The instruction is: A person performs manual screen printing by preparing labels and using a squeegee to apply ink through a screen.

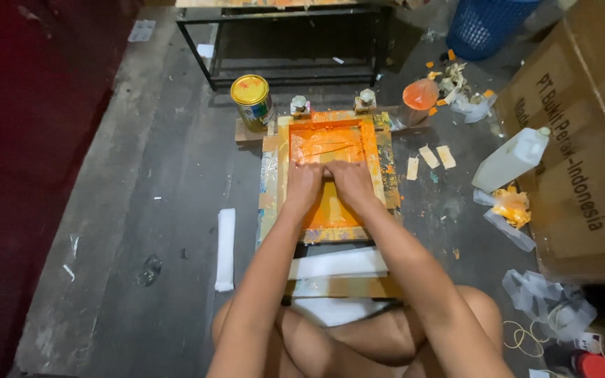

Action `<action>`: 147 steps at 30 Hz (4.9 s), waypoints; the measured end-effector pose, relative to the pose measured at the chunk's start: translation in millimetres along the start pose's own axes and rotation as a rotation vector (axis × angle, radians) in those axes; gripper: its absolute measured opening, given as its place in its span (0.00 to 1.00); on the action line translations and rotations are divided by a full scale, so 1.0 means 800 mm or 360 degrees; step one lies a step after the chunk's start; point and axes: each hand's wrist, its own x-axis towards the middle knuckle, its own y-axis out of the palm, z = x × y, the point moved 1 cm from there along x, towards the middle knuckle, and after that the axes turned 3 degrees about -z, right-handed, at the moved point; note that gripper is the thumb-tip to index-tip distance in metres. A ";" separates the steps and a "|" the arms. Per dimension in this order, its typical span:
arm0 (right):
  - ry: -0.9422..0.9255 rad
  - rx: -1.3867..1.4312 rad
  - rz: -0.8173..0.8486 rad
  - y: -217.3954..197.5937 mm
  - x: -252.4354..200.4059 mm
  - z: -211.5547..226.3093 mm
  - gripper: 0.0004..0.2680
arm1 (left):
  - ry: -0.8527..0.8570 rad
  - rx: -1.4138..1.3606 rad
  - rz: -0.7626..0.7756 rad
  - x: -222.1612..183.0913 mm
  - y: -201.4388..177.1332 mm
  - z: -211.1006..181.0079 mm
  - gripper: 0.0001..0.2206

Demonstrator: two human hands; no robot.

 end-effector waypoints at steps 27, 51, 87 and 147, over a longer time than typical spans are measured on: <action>0.0042 -0.0029 0.0210 0.079 -0.135 0.009 0.15 | -0.0012 -0.0118 0.0140 -0.148 -0.019 -0.058 0.07; -0.0025 0.0024 0.0121 0.038 -0.145 0.025 0.12 | 0.0009 -0.0065 0.0377 -0.140 -0.062 -0.069 0.10; -0.0159 0.0072 0.0465 0.005 -0.103 -0.001 0.07 | 0.0265 -0.0419 0.0605 -0.096 -0.040 -0.006 0.07; 0.0098 -0.0084 0.0269 0.049 -0.134 0.036 0.12 | -0.0069 -0.0184 0.0484 -0.129 -0.024 -0.057 0.10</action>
